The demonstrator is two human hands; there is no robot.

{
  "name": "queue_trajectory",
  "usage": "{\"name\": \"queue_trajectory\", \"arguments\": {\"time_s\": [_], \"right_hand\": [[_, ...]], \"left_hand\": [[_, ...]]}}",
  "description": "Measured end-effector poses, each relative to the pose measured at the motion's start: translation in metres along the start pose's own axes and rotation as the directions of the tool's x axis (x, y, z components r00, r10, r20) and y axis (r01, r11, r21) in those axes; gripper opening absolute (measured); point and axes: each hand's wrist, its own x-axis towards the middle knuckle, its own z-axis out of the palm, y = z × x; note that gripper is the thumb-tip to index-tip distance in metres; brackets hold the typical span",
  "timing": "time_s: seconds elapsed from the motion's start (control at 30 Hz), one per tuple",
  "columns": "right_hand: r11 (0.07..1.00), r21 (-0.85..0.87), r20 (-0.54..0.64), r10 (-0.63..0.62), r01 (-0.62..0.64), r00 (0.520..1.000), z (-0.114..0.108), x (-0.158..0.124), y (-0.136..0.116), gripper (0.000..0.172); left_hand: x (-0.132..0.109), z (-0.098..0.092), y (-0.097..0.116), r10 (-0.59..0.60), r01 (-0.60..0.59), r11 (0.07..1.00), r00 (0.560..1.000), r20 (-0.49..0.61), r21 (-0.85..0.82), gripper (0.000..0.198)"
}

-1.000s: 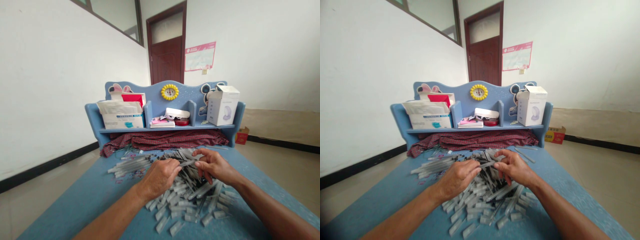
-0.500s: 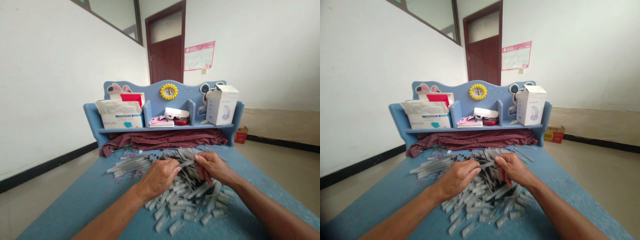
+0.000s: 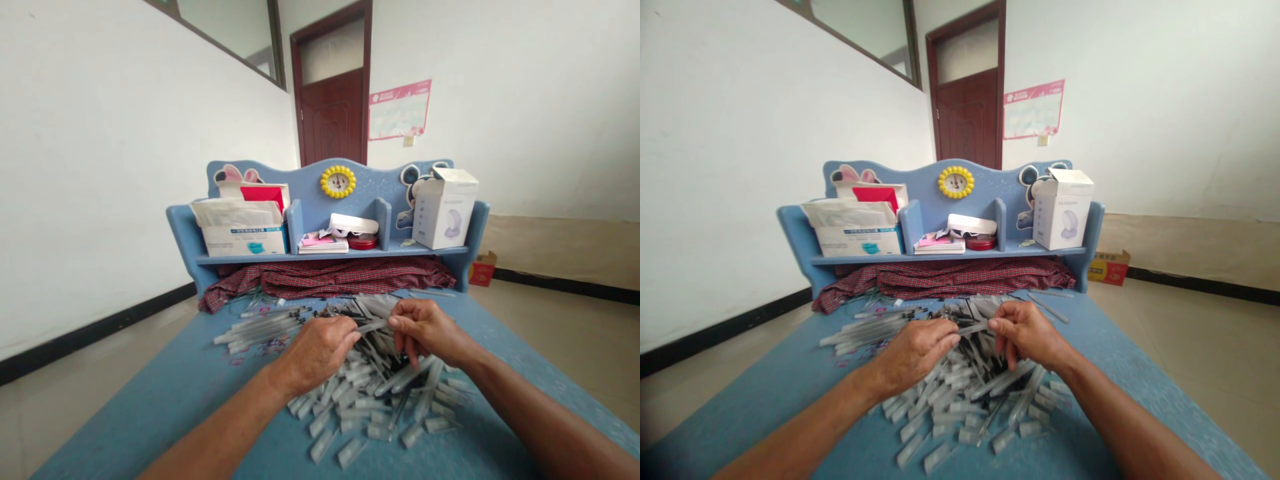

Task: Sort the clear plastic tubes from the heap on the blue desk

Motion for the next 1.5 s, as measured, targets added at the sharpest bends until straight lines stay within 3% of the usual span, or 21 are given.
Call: {"name": "queue_trajectory", "arguments": {"time_s": [0.17,0.37,0.67,0.83,1.03,1.2,1.3,1.4,1.5], "right_hand": [[0.994,0.104,-0.045,-0.018,0.023,0.999,-0.003,0.002,-0.002,0.027],[0.996,0.092,-0.077,-0.015,0.022,0.997,0.001,0.002,-0.003,0.021],[0.98,-0.197,-0.038,-0.05,0.041,0.998,0.002,-0.001,-0.002,0.001],[0.939,-0.331,-0.017,-0.108,0.096,0.994,-0.003,-0.002,-0.003,0.009],[0.972,-0.233,-0.206,-0.086,0.036,0.975,-0.023,0.004,0.0,0.012],[0.976,-0.218,-0.238,-0.074,0.021,0.968,-0.032,0.004,-0.001,0.014],[0.973,-0.231,-0.293,-0.068,-0.002,0.954,-0.036,0.005,0.0,0.014],[0.947,-0.321,-0.342,-0.097,-0.02,0.935,-0.036,0.005,0.002,0.014],[0.814,-0.581,-0.351,-0.245,-0.005,0.904,-0.027,0.005,0.003,0.016]], "left_hand": [[0.0,0.0,-0.003,-0.018,0.018,1.0,0.999,0.029,-0.014,0.019],[0.0,0.0,-0.001,-0.011,0.012,1.0,0.999,0.037,-0.006,0.02],[-0.001,0.001,-0.005,0.019,-0.02,1.0,0.998,0.055,0.018,0.02],[-0.001,-0.002,-0.008,0.02,-0.021,1.0,0.998,0.067,0.017,0.021],[0.0,-0.019,-0.027,-0.107,0.112,0.992,0.991,0.085,-0.062,0.022],[-0.003,-0.031,-0.043,-0.223,0.253,0.957,0.954,0.2,-0.142,0.024],[-0.005,-0.035,-0.049,-0.295,0.327,0.934,0.933,0.204,-0.146,0.025],[-0.006,-0.036,-0.052,-0.35,0.372,0.921,0.922,0.167,-0.12,0.025],[-0.006,-0.032,-0.053,-0.35,0.367,0.926,0.924,0.156,-0.094,0.025]]}}
